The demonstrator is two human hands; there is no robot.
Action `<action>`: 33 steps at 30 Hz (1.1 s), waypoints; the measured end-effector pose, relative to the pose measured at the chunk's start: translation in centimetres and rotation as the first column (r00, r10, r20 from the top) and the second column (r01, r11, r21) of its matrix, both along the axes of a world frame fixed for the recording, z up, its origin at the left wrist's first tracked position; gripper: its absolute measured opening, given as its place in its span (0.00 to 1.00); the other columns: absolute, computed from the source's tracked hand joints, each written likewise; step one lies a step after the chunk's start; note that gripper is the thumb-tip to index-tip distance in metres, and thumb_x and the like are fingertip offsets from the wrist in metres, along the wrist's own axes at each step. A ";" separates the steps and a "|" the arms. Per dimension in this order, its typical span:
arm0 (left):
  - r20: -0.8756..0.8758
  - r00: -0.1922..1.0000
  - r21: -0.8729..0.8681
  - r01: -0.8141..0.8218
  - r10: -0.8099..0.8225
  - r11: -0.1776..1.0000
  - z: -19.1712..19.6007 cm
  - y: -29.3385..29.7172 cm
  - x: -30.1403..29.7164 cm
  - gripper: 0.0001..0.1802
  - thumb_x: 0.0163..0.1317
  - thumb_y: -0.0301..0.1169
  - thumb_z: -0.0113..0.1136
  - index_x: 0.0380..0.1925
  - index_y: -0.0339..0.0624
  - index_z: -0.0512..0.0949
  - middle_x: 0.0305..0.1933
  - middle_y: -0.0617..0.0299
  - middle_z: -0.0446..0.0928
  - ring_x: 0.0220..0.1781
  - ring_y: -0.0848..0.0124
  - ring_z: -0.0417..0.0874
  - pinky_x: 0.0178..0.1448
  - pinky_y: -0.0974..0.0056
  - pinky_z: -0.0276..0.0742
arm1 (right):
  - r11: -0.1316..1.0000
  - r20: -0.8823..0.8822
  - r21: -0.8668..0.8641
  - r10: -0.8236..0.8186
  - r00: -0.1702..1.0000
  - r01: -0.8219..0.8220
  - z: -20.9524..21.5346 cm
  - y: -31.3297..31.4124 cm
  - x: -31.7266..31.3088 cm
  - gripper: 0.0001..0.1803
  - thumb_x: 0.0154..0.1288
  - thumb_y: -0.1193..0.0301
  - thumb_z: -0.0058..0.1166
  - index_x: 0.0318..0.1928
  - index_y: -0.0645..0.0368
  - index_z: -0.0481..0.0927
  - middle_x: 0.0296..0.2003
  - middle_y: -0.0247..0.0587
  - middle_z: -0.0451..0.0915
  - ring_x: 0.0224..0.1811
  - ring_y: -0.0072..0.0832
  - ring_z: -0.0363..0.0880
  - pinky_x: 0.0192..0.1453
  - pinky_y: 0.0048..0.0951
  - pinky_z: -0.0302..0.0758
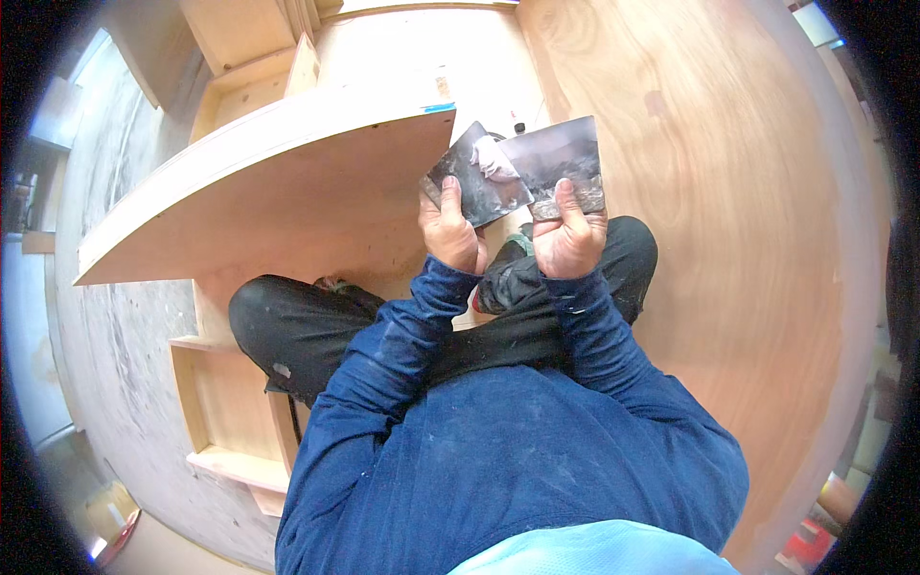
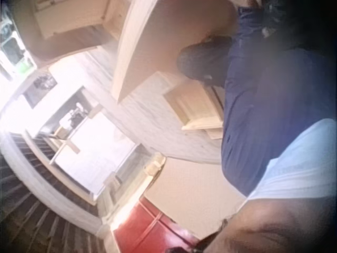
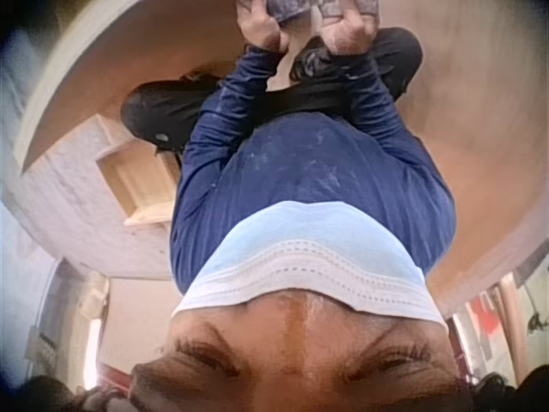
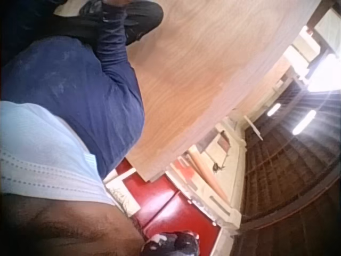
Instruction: Applying and smoothing wood filler on a wooden board using putty knives.
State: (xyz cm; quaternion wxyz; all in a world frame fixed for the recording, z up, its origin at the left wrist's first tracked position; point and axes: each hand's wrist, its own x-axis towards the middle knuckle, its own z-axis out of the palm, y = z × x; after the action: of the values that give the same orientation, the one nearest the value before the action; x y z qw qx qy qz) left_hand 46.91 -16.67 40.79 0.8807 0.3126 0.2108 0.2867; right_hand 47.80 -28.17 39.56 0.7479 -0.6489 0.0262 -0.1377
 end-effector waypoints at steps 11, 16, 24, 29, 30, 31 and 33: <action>-0.030 0.999 0.305 -0.007 0.017 0.952 -1.7 0.8 -0.4 0.12 0.70 0.26 0.49 0.50 0.34 0.75 0.46 0.58 0.79 0.44 0.72 0.79 0.49 0.67 0.75 | 0.848 0.044 0.309 0.439 0.897 -0.430 0.9 0.3 -1.5 0.17 0.71 0.81 0.47 0.58 0.67 0.73 0.52 0.48 0.79 0.55 0.35 0.79 0.62 0.37 0.75; -0.051 0.993 0.349 -0.085 0.110 0.933 -1.0 0.9 -0.7 0.10 0.68 0.27 0.52 0.45 0.34 0.78 0.40 0.61 0.82 0.37 0.75 0.81 0.42 0.70 0.75 | 0.897 -0.096 0.052 0.441 0.892 -0.438 -0.4 -0.8 -2.1 0.19 0.70 0.83 0.46 0.61 0.69 0.71 0.53 0.47 0.79 0.55 0.32 0.78 0.62 0.34 0.73; -0.124 0.991 0.112 0.069 -0.055 0.991 2.0 1.5 -1.5 0.14 0.72 0.25 0.44 0.55 0.35 0.70 0.51 0.55 0.77 0.50 0.67 0.80 0.56 0.62 0.78 | 0.986 -0.307 -0.116 0.079 0.948 -0.120 -0.1 -2.7 -1.1 0.11 0.67 0.82 0.49 0.49 0.65 0.77 0.44 0.41 0.81 0.47 0.29 0.80 0.55 0.30 0.77; -0.119 0.986 -0.041 0.114 -0.118 0.993 1.6 1.2 -1.7 0.16 0.72 0.26 0.43 0.58 0.36 0.67 0.54 0.54 0.75 0.52 0.64 0.80 0.56 0.60 0.80 | 0.991 -0.021 0.126 0.044 0.999 -0.041 -1.8 -2.9 0.1 0.14 0.67 0.84 0.49 0.52 0.65 0.76 0.48 0.44 0.80 0.50 0.32 0.79 0.58 0.36 0.77; -0.036 0.995 -0.023 0.096 -0.097 0.995 1.3 1.2 -1.7 0.16 0.72 0.26 0.43 0.57 0.36 0.67 0.54 0.54 0.75 0.52 0.64 0.80 0.56 0.59 0.80 | 0.998 -0.033 0.066 0.026 0.999 -0.024 -1.1 -2.1 -0.3 0.15 0.67 0.84 0.48 0.53 0.65 0.76 0.49 0.44 0.80 0.51 0.33 0.79 0.59 0.36 0.76; -0.038 0.995 -0.022 0.090 -0.091 0.996 1.1 1.0 -1.7 0.16 0.72 0.26 0.43 0.57 0.36 0.67 0.54 0.54 0.75 0.52 0.64 0.80 0.56 0.59 0.80 | 1.000 -0.044 0.004 0.007 0.999 -0.007 -0.7 -1.4 -0.6 0.16 0.66 0.84 0.48 0.53 0.65 0.76 0.50 0.45 0.79 0.51 0.33 0.79 0.60 0.37 0.75; -0.024 1.000 -0.074 0.010 -0.012 0.997 1.0 0.9 -1.7 0.17 0.68 0.27 0.51 0.53 0.31 0.75 0.48 0.55 0.80 0.44 0.69 0.82 0.50 0.67 0.75 | 0.985 -0.003 -0.174 -0.021 1.000 0.020 -1.2 -0.6 -0.9 0.15 0.67 0.84 0.48 0.54 0.65 0.76 0.50 0.45 0.79 0.52 0.33 0.78 0.60 0.37 0.75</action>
State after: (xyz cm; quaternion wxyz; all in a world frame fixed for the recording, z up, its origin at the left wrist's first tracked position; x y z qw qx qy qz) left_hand 45.23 -15.80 41.78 0.8906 0.2843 0.2303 0.2702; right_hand 46.86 -28.75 38.38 0.6869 -0.7117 0.0228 -0.1454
